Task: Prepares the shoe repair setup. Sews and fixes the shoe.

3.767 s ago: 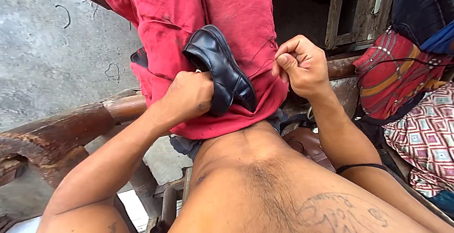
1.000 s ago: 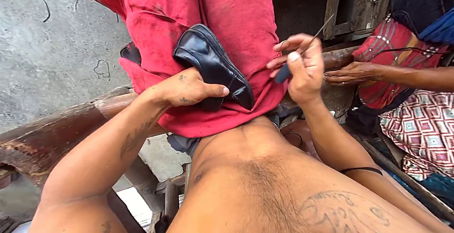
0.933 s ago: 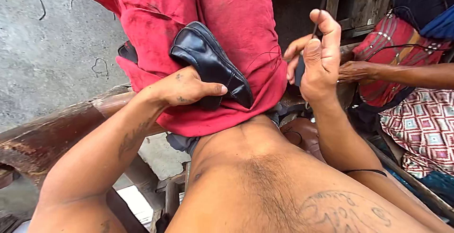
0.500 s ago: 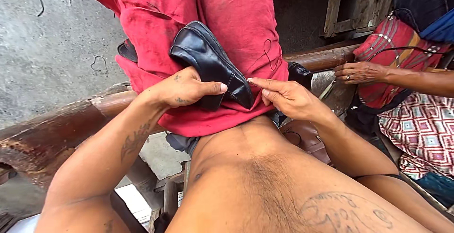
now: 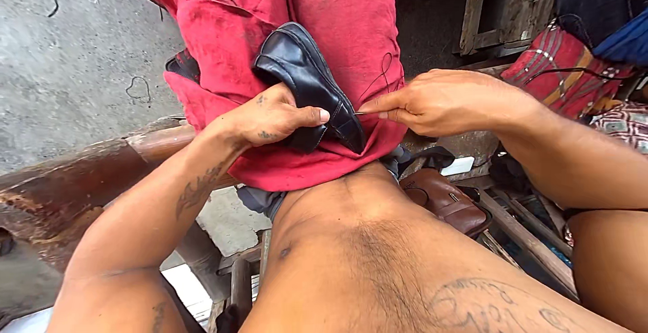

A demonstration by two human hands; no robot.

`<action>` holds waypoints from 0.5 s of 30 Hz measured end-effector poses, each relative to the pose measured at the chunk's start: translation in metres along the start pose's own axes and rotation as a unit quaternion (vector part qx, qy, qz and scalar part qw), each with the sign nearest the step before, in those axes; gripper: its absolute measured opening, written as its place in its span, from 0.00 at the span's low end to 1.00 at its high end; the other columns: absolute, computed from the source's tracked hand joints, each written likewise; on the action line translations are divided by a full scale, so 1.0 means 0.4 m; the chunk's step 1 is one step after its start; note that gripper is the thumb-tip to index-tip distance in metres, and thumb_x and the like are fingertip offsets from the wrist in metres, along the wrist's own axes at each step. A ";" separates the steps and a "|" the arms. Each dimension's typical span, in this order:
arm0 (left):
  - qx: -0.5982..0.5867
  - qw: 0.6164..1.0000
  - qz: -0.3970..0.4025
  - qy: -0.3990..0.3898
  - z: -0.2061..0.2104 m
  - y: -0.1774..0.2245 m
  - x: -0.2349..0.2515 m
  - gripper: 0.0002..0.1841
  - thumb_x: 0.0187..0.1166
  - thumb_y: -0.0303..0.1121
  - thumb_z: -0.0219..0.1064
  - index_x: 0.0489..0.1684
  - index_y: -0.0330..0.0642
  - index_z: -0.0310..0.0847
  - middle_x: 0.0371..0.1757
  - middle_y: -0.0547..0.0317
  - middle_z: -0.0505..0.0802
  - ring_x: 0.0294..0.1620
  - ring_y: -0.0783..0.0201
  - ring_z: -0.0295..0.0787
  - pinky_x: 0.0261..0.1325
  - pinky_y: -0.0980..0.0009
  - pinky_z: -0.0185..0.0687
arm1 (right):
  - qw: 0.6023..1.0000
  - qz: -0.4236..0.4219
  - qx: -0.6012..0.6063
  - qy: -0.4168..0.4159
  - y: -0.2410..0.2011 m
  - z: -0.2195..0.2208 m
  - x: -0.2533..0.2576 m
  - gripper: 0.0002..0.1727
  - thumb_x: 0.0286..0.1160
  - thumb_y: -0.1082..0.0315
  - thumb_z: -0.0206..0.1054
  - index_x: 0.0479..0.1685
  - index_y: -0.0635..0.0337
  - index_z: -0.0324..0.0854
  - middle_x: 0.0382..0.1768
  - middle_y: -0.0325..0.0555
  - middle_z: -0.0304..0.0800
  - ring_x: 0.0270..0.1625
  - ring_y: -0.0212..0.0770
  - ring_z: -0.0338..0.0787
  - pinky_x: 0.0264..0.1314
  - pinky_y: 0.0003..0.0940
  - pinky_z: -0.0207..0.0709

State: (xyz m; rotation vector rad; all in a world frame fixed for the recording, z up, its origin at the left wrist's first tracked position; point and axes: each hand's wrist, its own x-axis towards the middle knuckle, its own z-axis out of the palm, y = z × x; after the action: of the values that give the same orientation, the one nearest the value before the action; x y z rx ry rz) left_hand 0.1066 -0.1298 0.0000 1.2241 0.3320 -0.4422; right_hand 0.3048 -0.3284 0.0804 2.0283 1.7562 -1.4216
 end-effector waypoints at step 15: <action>0.019 1.000 0.001 0.014 0.002 -0.012 0.011 0.04 0.81 0.26 0.68 0.46 0.41 0.88 0.38 0.64 0.97 0.40 0.76 0.95 0.49 0.77 0.91 | 0.995 0.031 -0.055 -0.078 -0.065 -0.025 0.084 0.18 0.93 0.58 0.46 0.51 0.46 0.85 0.26 0.39 0.83 0.36 0.43 0.87 0.36 0.48 0.75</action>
State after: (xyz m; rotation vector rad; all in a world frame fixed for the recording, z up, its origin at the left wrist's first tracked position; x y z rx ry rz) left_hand 0.1080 -0.1327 -0.0058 1.2693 0.3463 -0.4314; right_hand 0.2854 -0.2897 0.0753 1.8470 1.6536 -1.3916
